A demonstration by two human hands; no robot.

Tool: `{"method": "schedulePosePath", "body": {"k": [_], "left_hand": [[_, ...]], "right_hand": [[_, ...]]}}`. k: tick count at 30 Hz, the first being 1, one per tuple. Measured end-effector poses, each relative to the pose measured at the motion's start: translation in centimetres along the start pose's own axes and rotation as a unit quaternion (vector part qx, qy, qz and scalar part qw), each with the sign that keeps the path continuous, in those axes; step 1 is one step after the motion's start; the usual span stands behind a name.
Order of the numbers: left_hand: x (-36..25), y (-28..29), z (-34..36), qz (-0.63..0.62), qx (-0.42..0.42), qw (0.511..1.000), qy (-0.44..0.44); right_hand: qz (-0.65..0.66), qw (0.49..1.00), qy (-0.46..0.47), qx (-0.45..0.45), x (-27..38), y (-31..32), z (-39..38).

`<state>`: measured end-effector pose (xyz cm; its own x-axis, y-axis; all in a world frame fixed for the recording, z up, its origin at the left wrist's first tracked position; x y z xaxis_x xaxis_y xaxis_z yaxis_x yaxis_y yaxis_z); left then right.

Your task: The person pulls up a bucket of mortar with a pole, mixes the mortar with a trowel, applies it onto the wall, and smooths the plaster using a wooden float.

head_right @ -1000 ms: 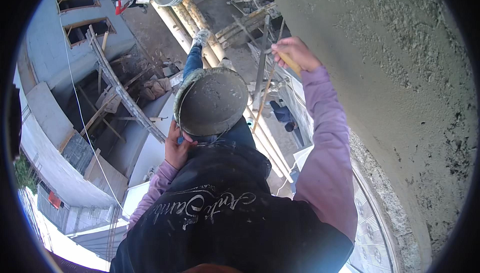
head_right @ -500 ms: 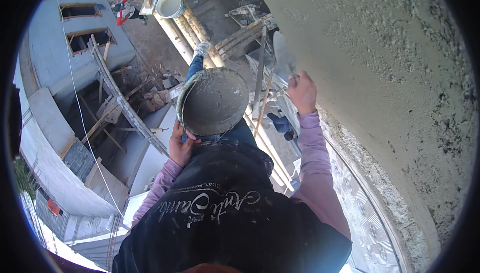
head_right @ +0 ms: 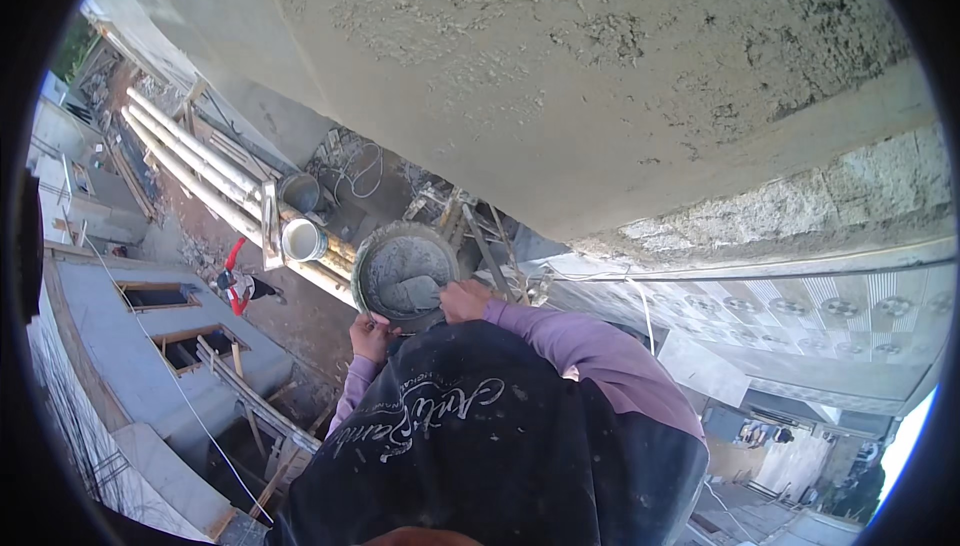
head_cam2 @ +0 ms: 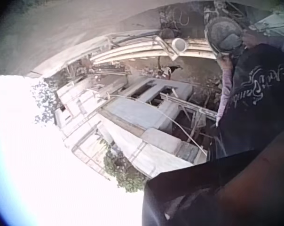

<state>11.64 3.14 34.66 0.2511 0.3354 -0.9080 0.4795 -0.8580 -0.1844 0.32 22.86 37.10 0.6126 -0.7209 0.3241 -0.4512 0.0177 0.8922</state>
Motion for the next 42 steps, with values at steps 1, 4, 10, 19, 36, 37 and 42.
{"method": "schedulePosePath", "body": {"k": [1,4,10,19,36,37,42], "left_hand": [[0.1,-0.2,0.4,-0.012,0.0,1.0,0.015],[0.3,-0.7,0.9,-0.013,0.004,1.0,0.011],[1.7,-1.1,0.9,0.008,0.043,0.997,0.057],[-0.3,-0.6,0.2,0.027,-0.01,1.0,0.013],[-0.2,0.0,-2.4,-0.005,-0.055,0.998,0.03],[-0.5,-0.1,-1.3,-0.003,-0.063,0.998,0.002],[0.9,-0.2,-0.7,0.024,-0.03,0.999,-0.014]], "right_hand": [[0.029,0.999,0.017,-0.034,0.2,1.0,-0.4],[0.045,0.984,-0.05,-0.163,-2.0,5.1,-0.1],[0.072,0.993,-0.083,0.054,-0.9,0.6,0.9],[0.156,0.98,-0.099,-0.074,0.1,7.1,-3.4],[0.376,0.844,-0.165,-0.345,-6.9,40.4,-3.9],[0.373,0.811,-0.2,-0.404,-7.0,38.9,-8.2],[0.107,0.904,-0.24,-0.337,-1.6,31.4,-15.0]]}}
Point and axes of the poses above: each hand's wrist, its own z-axis towards the middle knuckle, its own y-axis out of the back of the hand, x = y × z, the point moved 6 cm from there along z, towards the middle knuckle, and after that the axes turned 9 degrees about -y, right-handed, at the moved point
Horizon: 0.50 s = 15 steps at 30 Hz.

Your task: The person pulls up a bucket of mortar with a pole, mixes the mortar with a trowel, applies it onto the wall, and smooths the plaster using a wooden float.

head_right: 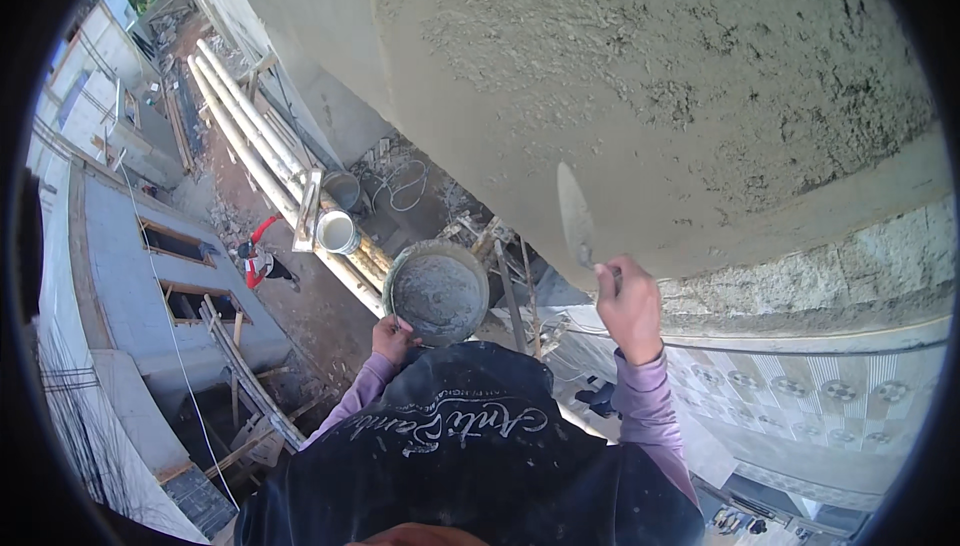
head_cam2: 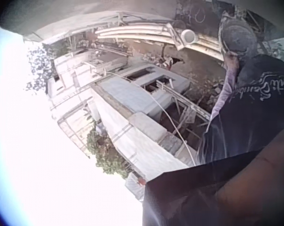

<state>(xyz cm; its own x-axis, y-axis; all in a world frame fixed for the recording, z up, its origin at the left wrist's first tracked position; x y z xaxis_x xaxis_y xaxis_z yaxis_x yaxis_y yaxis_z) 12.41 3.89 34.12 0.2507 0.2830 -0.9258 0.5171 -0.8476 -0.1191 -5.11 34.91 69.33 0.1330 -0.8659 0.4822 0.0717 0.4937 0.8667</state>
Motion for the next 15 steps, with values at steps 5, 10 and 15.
{"method": "schedulePosePath", "body": {"k": [5,10,15], "left_hand": [[0.3,-1.2,0.0,-0.007,0.05,0.998,0.049],[1.3,-2.3,-0.4,0.027,0.051,0.998,0.039],[-2.0,-2.5,-0.3,0.048,0.063,0.996,-0.038]], "right_hand": [[-0.19,0.96,0.055,0.197,-7.4,-19.9,-4.7],[-0.098,0.931,0.064,0.346,-8.1,-34.4,-10.4],[0.063,0.945,0.118,0.299,-7.3,-31.8,-10.2]]}}
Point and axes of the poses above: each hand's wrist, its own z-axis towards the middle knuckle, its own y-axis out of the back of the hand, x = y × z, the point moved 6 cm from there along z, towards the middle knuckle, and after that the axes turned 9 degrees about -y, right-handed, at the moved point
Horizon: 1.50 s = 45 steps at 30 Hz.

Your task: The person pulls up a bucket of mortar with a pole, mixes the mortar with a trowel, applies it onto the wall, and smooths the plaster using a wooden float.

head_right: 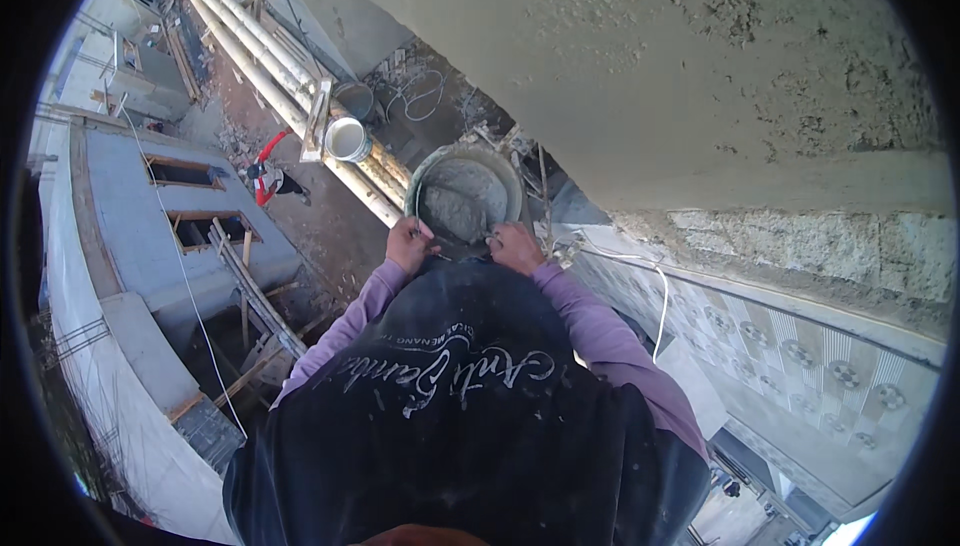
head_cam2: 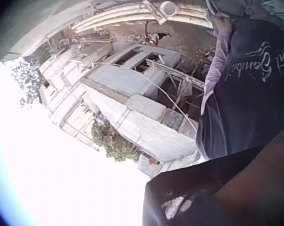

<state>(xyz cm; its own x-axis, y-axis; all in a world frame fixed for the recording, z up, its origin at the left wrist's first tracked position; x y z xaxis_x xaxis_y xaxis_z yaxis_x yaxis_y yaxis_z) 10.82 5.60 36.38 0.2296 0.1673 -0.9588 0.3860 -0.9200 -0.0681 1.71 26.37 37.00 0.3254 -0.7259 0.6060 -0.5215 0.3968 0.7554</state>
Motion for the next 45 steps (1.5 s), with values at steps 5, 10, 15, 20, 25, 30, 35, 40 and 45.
{"method": "schedulePosePath", "body": {"k": [5,10,15,20,25,30,35,40,45], "left_hand": [[-0.5,0.9,0.2,-0.035,-0.041,0.997,0.056],[0.1,1.6,-0.1,-0.052,-0.059,0.995,0.059],[2.3,3.3,-0.8,-0.078,-0.093,0.989,0.078],[2.4,3.6,-0.2,-0.08,-0.093,0.99,0.07],[1.4,1.7,1.7,-0.087,-0.078,0.991,0.071],[2.4,1.8,1.6,-0.041,-0.069,0.995,0.059],[1.3,1.4,0.5,-0.019,-0.033,0.997,0.062],[3.0,0.7,1.3,-0.043,-0.021,0.997,0.063],[2.6,-0.3,1.6,-0.031,0.005,0.998,0.06]], "right_hand": [[-0.037,0.997,-0.058,0.027,3.2,4.3,0.5],[-0.039,0.996,0.034,-0.071,10.4,13.1,0.4],[-0.027,0.977,0.184,-0.102,22.7,25.0,1.0],[0.129,0.957,0.248,0.08,33.7,35.8,0.9],[0.318,0.903,0.205,0.202,30.9,44.1,8.8],[0.289,0.814,0.06,-0.501,13.8,46.3,-4.2],[0.003,0.95,-0.159,-0.268,11.5,35.8,-5.1],[-0.211,0.969,-0.123,-0.034,4.2,14.7,0.8],[-0.222,0.969,0.014,0.112,-1.3,-3.1,3.8]]}}
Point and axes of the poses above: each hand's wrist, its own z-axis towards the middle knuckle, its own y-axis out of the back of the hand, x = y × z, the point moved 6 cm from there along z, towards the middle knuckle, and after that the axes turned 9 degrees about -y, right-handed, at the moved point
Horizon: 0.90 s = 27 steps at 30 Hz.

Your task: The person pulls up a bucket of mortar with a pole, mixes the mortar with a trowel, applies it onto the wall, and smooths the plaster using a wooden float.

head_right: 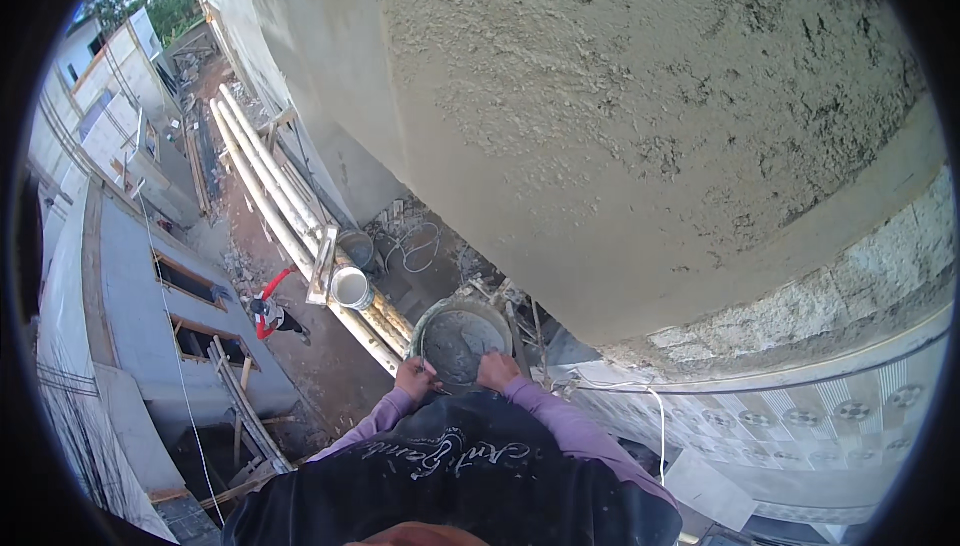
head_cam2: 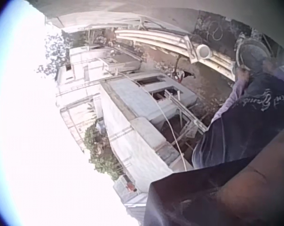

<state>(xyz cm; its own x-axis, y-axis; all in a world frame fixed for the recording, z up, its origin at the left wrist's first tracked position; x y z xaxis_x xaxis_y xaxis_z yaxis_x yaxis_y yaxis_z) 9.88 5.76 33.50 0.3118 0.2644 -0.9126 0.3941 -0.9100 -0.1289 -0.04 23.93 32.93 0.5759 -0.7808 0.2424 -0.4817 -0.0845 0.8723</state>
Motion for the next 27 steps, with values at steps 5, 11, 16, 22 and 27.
{"method": "schedulePosePath", "body": {"k": [5,11,16,22,27], "left_hand": [[-0.6,0.8,-0.3,-0.004,-0.014,1.0,-0.009],[-0.8,2.1,-0.6,-0.03,-0.039,0.999,0.021],[-1.1,2.4,-0.3,-0.021,-0.042,0.999,0.015],[0.3,3.1,-0.5,-0.043,-0.073,0.996,-0.004],[-1.2,1.6,-0.8,0.007,-0.045,0.999,-0.01]], "right_hand": [[0.176,0.98,-0.064,-0.061,-1.2,1.9,-2.3],[0.146,0.981,-0.02,-0.126,2.7,14.6,-4.8],[0.134,0.946,0.14,-0.26,9.6,35.8,-10.2],[0.366,0.881,0.295,-0.051,14.7,53.1,-12.6],[0.498,0.82,0.247,-0.135,4.9,61.0,-7.9]]}}
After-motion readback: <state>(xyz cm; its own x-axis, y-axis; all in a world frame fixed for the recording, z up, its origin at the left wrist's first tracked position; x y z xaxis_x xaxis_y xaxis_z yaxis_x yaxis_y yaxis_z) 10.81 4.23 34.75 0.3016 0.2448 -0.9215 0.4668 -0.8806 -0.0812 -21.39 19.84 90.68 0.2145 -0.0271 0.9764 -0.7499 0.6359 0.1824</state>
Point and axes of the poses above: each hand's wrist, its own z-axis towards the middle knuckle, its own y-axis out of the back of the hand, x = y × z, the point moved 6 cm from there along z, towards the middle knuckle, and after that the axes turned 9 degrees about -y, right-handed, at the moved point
